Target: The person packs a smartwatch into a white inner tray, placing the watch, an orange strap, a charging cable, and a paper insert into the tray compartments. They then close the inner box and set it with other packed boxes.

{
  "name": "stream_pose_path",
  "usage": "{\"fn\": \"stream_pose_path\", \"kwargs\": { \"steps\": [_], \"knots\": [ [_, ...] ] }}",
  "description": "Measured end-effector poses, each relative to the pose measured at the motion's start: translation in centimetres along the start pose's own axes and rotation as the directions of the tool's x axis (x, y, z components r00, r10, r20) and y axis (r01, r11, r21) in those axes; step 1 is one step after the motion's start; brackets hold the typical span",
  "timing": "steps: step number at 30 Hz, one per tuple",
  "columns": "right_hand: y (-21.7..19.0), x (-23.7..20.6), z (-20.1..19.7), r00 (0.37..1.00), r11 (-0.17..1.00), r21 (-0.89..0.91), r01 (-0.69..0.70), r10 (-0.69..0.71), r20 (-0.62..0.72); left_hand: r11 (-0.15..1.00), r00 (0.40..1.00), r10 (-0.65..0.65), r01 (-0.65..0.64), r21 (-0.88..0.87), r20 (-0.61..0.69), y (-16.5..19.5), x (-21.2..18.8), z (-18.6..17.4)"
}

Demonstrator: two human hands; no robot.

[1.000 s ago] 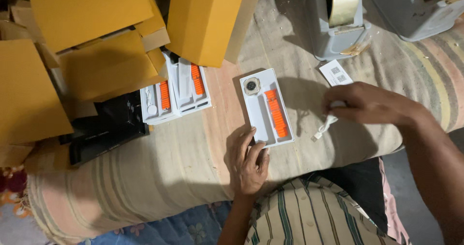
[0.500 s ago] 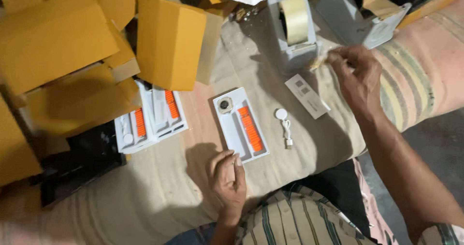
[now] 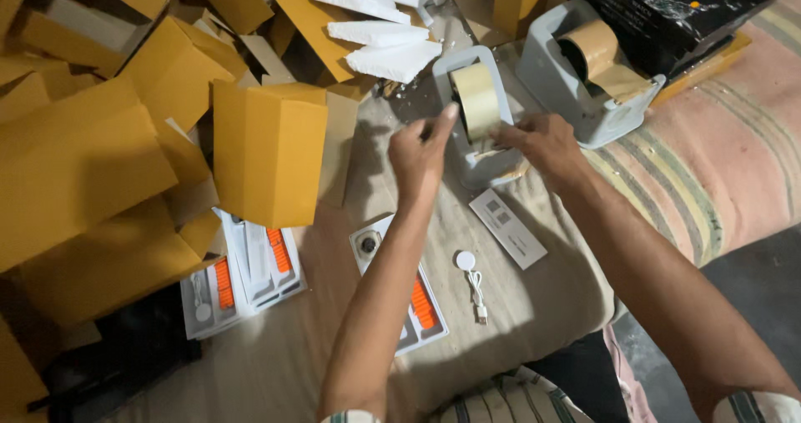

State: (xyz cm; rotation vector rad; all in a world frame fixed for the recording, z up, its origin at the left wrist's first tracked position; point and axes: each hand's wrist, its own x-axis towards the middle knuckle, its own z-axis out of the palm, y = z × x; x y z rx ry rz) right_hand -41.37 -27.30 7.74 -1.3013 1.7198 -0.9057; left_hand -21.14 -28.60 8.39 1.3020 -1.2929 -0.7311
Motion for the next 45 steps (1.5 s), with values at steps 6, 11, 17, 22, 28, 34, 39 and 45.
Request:
{"fn": "stream_pose_path", "kwargs": {
  "steps": [6, 11, 17, 22, 28, 34, 39, 45],
  "knots": [
    [-0.8, 1.7, -0.1, 0.988, 0.990, -0.081, 0.116, -0.124, -0.096, 0.978, 0.965, -0.201, 0.207, -0.022, 0.169, -1.2, 4.4, 3.3],
    [-2.2, -0.4, -0.9, 0.980, 0.975, -0.168, 0.148, -0.168, -0.110, 0.981, 0.956, -0.167, 0.185, -0.053, 0.239, -1.0, 4.6, 2.7],
    [-1.6, -5.3, -0.4, 0.997, 0.988, 0.139, -0.064, 0.059, 0.041, 0.977, 0.989, -0.091, 0.111, -0.183, 0.116, -1.7, -0.5, 0.1],
    [-0.6, -7.8, -0.1, 1.000, 0.914, 0.406, -0.009, 0.016, -0.013, 0.900, 0.952, -0.268, 0.302, -0.315, 0.148, -1.8, -6.9, -2.3],
    [0.7, -10.1, 0.3, 0.994, 0.864, 0.504, 0.003, 0.053, -0.097, 0.848, 0.924, -0.333, 0.381, -0.367, 0.188, -0.6, -10.5, -1.8],
    [3.7, -10.0, 1.4, 0.995, 0.803, 0.596, 0.031, 0.031, -0.093, 0.831, 0.919, -0.317, 0.388, -0.400, 0.233, 0.3, -10.4, -0.3],
    [5.2, -9.1, 2.0, 0.992, 0.819, 0.574, 0.002, 0.069, -0.102, 0.917, 0.933, -0.272, 0.326, -0.230, 0.235, 0.8, -9.6, 1.9],
    [6.5, -7.9, 2.2, 0.994, 0.822, 0.569, 0.023, 0.042, -0.100, 0.912, 0.934, -0.269, 0.326, -0.249, 0.236, -0.5, -9.0, 4.9]
  ]
}}
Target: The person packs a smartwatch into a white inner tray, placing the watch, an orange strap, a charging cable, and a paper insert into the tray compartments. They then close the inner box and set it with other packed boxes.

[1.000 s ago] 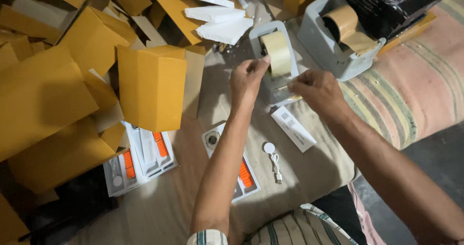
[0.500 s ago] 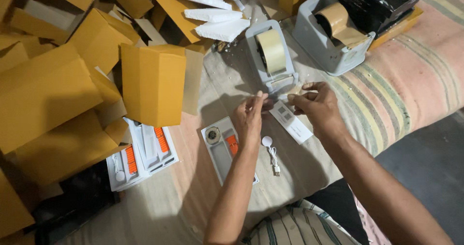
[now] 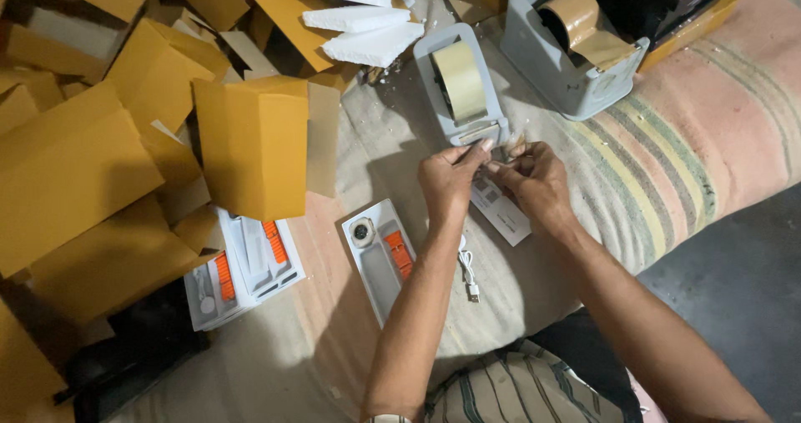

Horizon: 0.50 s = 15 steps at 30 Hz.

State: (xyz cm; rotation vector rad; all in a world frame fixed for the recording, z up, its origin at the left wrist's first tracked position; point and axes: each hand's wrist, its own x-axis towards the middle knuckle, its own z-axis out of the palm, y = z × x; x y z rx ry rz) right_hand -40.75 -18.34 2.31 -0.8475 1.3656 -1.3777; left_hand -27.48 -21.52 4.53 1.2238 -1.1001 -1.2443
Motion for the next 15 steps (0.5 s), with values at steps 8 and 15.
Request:
{"fn": "stream_pose_path", "kwargs": {
  "steps": [8, 15],
  "knots": [
    [-0.4, 0.4, -0.6, 0.997, 0.976, -0.213, 0.052, -0.040, 0.063, 0.957, 0.998, 0.054, -0.040, 0.287, -0.043, -0.7, 0.5, -0.1],
    [-2.1, -6.0, -2.4, 0.968, 0.985, -0.168, -0.047, 0.087, 0.237, 0.960, 0.964, 0.235, -0.249, 0.124, 0.122, 1.5, -6.8, -4.5]
  ]
}}
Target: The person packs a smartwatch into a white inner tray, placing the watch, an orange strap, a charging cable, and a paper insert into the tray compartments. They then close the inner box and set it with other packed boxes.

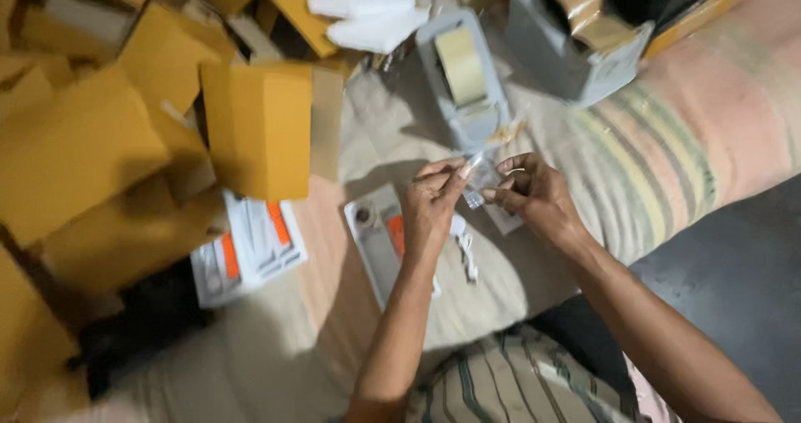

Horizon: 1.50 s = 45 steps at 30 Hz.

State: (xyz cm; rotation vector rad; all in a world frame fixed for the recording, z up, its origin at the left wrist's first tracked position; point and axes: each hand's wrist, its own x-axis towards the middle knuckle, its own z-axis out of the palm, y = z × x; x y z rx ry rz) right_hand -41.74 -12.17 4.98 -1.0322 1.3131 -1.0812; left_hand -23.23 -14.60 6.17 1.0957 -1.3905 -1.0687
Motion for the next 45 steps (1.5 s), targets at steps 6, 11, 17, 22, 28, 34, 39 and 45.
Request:
{"fn": "stream_pose_path", "kwargs": {
  "steps": [6, 11, 17, 22, 28, 34, 39, 45],
  "knots": [
    [0.6, -5.3, 6.5, 0.992, 0.995, 0.097, -0.036, 0.024, 0.125, 0.904, 0.977, 0.156, -0.081, 0.420, -0.146, 2.7, -8.3, -6.4],
    [0.2, -7.8, 11.0, 0.940, 0.993, 0.104, 0.053, -0.085, 0.330, 0.824, 0.844, 0.377, -0.118, 0.554, -0.381, 3.0, -15.3, -8.9],
    [-1.5, -6.4, 17.0, 0.801, 0.911, -0.319, 0.260, -0.019, 0.598, 0.813, 0.814, 0.314, 0.035, 0.581, -0.488, 1.1, -20.8, -11.9],
    [-3.0, -4.5, 20.9, 0.681, 0.634, -0.578, 0.514, 0.109, 0.724, 0.749, 0.849, 0.250, 0.135, 0.649, -0.465, -0.5, -23.1, -14.0],
    [-3.7, -2.9, 22.0, 0.672, 0.596, -0.602, 0.531, 0.137, 0.728, 0.717, 0.877, 0.244, 0.125, 0.686, -0.415, -1.7, -23.9, -16.3],
    [-2.3, -0.8, 20.9, 0.622, 0.636, -0.481, 0.603, 0.001, 0.783, 0.764, 0.874, 0.216, 0.126, 0.632, -0.435, -2.8, -23.1, -16.3],
    [-1.6, 0.0, 20.9, 0.647, 0.705, -0.482, 0.520, 0.044, 0.761, 0.628, 0.872, 0.306, 0.117, 0.769, -0.382, -2.5, -22.4, -16.1],
    [-1.4, 0.0, 21.5, 0.696, 0.636, -0.570, 0.520, 0.070, 0.715, 0.626, 0.877, 0.312, 0.099, 0.773, -0.365, -2.8, -21.9, -15.6]
  ]
}}
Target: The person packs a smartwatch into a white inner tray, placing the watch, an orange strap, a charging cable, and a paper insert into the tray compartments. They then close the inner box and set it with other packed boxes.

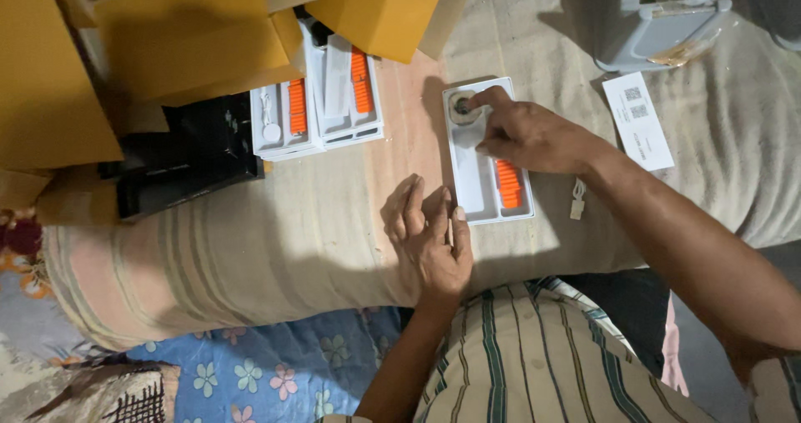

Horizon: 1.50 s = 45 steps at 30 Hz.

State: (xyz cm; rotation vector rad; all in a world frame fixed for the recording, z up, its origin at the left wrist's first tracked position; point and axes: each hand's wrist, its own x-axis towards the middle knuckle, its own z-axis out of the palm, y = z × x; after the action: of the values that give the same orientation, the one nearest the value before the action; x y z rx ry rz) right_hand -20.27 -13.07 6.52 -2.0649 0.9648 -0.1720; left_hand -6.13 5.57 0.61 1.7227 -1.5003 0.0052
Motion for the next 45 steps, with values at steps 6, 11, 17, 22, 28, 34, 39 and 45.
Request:
{"fn": "stream_pose_path", "kwargs": {
  "steps": [6, 11, 17, 22, 28, 34, 39, 45],
  "knots": [
    [-0.4, 0.3, 0.7, 0.999, 0.989, -0.142, -0.041, 0.039, -0.022, 0.997, 0.997, -0.074, 0.074, -0.023, -0.003, -0.1, -0.4, 1.1],
    [0.0, 0.7, 1.2, 1.000, 0.977, -0.215, 0.002, -0.002, 0.000, 1.000, 0.998, -0.017, 0.018, -0.020, 0.062, 1.1, 0.1, 0.5],
    [0.6, 1.7, 2.6, 0.998, 0.920, -0.393, -0.012, 0.033, 0.047, 0.983, 0.964, 0.048, -0.092, 0.160, 0.260, 2.6, 2.6, 0.5],
    [0.7, 2.1, 2.7, 0.998, 0.913, -0.406, 0.045, -0.024, 0.056, 0.948, 0.928, 0.003, -0.122, 0.294, 0.373, 2.2, 4.0, 1.1],
    [-0.1, 2.1, 2.4, 0.997, 0.923, -0.384, -0.009, 0.039, 0.071, 0.931, 0.919, 0.011, -0.153, 0.332, 0.394, 1.6, 3.5, 2.6],
    [-0.1, 2.8, 2.8, 0.998, 0.916, -0.400, -0.027, 0.047, 0.039, 0.941, 0.911, 0.016, -0.153, 0.301, 0.413, 0.4, 3.3, 3.5],
    [1.2, 2.7, 3.4, 1.000, 0.931, -0.365, 0.015, -0.017, -0.002, 0.940, 0.905, 0.039, -0.177, 0.292, 0.425, -0.1, 3.4, 3.1],
    [1.7, 2.9, 4.0, 0.994, 0.958, -0.279, 0.061, -0.083, -0.070, 0.961, 0.918, 0.057, -0.157, 0.227, 0.392, -0.1, 3.5, 2.2]
  ]
}}
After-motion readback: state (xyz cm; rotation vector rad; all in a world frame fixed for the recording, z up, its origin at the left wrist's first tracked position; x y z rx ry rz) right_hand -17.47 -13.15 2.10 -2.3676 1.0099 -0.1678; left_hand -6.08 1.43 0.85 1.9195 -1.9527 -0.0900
